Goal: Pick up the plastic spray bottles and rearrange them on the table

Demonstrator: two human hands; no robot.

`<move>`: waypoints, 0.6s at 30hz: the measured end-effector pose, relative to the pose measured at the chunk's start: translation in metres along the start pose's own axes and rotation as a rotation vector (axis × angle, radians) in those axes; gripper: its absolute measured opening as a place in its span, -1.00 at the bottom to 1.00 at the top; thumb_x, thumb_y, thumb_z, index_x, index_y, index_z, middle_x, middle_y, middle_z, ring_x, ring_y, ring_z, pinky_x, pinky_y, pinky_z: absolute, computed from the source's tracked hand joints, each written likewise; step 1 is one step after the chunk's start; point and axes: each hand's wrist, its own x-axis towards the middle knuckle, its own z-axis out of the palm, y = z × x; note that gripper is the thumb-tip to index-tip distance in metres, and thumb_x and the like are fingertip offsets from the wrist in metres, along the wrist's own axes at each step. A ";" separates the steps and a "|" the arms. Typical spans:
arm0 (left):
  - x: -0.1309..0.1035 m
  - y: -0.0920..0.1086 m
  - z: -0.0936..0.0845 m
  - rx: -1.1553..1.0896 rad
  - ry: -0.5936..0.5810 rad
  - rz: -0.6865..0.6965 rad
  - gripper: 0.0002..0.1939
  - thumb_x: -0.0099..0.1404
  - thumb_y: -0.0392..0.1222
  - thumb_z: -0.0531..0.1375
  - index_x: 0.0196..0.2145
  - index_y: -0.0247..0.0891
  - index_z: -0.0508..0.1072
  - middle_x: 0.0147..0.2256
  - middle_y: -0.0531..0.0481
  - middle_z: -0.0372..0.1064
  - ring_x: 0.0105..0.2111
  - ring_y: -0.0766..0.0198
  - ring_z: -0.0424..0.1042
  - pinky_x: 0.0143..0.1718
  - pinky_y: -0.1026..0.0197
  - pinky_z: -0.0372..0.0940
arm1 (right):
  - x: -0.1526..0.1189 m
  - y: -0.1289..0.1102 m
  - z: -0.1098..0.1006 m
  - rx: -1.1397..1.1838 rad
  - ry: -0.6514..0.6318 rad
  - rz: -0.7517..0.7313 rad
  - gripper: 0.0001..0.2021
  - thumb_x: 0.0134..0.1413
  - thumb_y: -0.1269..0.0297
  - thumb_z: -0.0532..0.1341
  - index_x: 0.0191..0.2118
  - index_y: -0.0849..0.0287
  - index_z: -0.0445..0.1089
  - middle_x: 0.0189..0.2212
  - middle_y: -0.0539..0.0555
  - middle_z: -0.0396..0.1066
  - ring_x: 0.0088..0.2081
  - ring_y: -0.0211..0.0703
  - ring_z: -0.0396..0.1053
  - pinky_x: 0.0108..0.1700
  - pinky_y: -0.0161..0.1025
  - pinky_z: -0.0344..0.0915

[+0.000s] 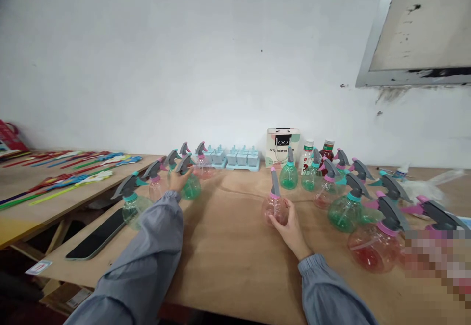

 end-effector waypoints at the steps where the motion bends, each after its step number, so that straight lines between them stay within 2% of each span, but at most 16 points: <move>1: 0.003 -0.003 0.002 -0.008 -0.003 -0.022 -0.64 0.24 -0.08 0.21 -0.06 -0.32 0.39 -0.11 -0.15 0.45 -0.02 0.07 0.37 0.09 -0.01 0.23 | 0.000 0.000 0.000 0.001 -0.001 -0.005 -0.32 -0.01 -0.07 0.30 0.16 0.13 0.12 0.09 0.27 0.29 0.16 0.17 0.28 0.20 0.23 0.22; 6: 0.006 -0.016 0.005 -0.010 -0.031 -0.099 -0.65 0.21 -0.01 0.25 -0.16 -0.31 0.38 -0.14 -0.13 0.45 -0.06 0.08 0.38 0.02 0.04 0.26 | 0.000 0.002 0.001 0.022 -0.009 0.003 -0.31 -0.01 -0.06 0.31 0.17 0.12 0.12 0.10 0.27 0.29 0.16 0.16 0.28 0.21 0.23 0.21; 11: -0.009 -0.023 -0.002 0.058 -0.064 -0.052 -0.45 0.12 -0.01 0.31 0.00 -0.26 0.26 0.02 -0.18 0.35 0.04 -0.01 0.32 0.05 0.00 0.22 | 0.000 0.001 0.001 0.021 -0.003 0.001 -0.32 -0.01 -0.07 0.30 0.17 0.11 0.12 0.09 0.26 0.30 0.16 0.16 0.29 0.20 0.23 0.22; 15: -0.031 -0.018 0.000 0.258 0.027 -0.106 -0.35 0.05 0.08 0.35 -0.04 -0.30 0.22 0.01 -0.32 0.28 0.08 -0.21 0.25 0.07 -0.17 0.16 | 0.000 0.000 0.001 0.016 -0.006 0.015 -0.32 -0.02 -0.09 0.30 0.16 0.10 0.12 0.09 0.26 0.30 0.15 0.17 0.29 0.19 0.24 0.23; 18: -0.042 -0.011 0.000 0.339 0.090 -0.139 -0.39 0.07 0.11 0.34 -0.08 -0.31 0.24 -0.02 -0.35 0.26 0.12 -0.35 0.16 0.09 -0.30 0.08 | 0.000 0.001 0.001 0.024 -0.009 0.004 -0.32 -0.01 -0.07 0.30 0.16 0.09 0.12 0.09 0.25 0.30 0.16 0.16 0.28 0.20 0.24 0.22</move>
